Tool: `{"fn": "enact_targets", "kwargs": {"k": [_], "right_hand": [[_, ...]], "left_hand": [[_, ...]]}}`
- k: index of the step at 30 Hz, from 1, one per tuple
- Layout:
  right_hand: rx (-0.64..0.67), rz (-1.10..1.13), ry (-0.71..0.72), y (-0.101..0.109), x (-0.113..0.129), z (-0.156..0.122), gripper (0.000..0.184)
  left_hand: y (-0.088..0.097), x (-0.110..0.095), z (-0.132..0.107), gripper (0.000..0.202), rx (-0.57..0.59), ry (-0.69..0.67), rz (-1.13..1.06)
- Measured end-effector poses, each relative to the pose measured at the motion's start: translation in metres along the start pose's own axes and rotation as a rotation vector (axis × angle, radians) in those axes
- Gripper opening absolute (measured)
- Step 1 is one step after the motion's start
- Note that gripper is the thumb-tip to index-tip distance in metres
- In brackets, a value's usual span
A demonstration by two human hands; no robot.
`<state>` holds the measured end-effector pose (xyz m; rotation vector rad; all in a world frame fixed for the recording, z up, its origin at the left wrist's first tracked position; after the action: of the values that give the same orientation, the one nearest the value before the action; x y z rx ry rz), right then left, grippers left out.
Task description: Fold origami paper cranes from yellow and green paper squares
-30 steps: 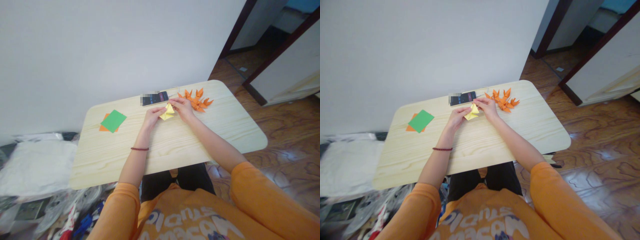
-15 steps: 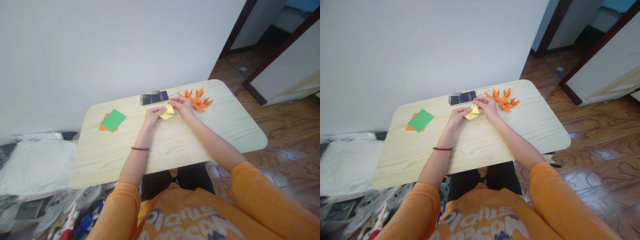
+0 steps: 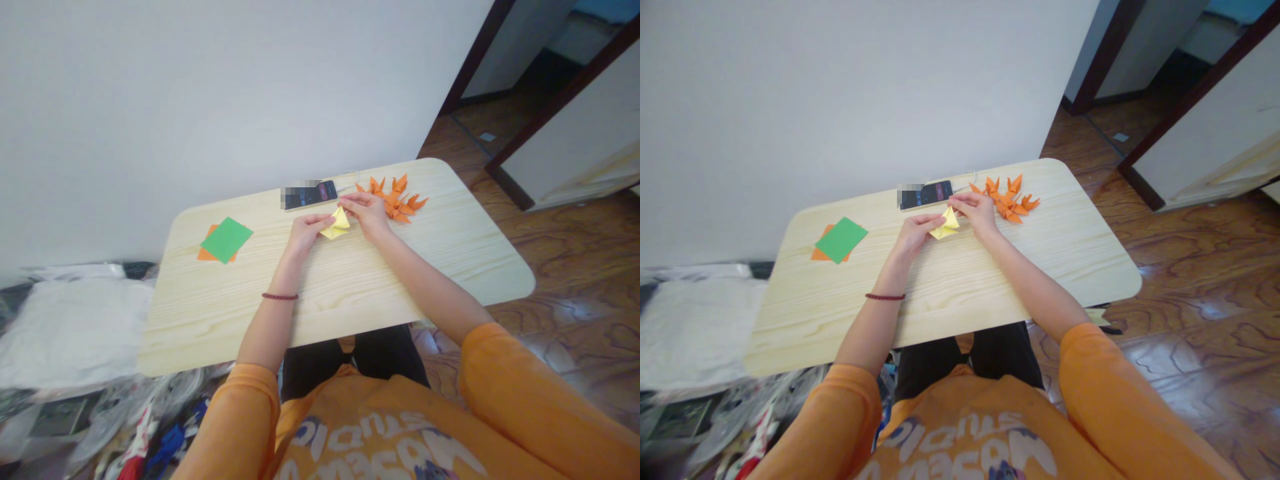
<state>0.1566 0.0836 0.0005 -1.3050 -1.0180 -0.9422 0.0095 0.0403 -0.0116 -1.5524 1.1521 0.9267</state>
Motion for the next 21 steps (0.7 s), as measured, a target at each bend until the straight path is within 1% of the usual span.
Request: {"fn": "enact_targets", "kwargs": {"k": [6, 9, 15, 21], "right_hand": [[0.027, -0.008, -0.023, -0.0019, -0.0018, -0.0010, 0.034], [0.062, -0.060, -0.040, -0.0037, -0.0047, -0.0022, 0.036], [0.057, -0.142, 0.019, -0.0039, -0.0009, -0.0041, 0.033], [0.043, -0.166, 0.033, -0.0024, -0.0011, -0.0027, 0.034]], "left_hand": [[-0.0005, -0.0009, -0.0014, 0.037, -0.002, 0.002, -0.004], [-0.0002, -0.0004, -0.0007, 0.037, -0.004, -0.003, 0.001], [0.0005, 0.0001, -0.0001, 0.034, -0.015, -0.004, 0.021], [-0.0007, -0.0008, -0.0010, 0.034, -0.008, -0.005, 0.012]]}}
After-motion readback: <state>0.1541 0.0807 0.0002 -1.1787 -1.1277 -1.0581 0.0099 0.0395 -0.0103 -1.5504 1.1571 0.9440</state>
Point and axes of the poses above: each hand's wrist, its own z-axis towards the middle knuckle, its own y-axis out of the back of the hand, x = y × z, the point moved 5 cm from there along z, towards the middle knuckle, and after that the axes turned 1 degree about -z, right-handed, at the moved point
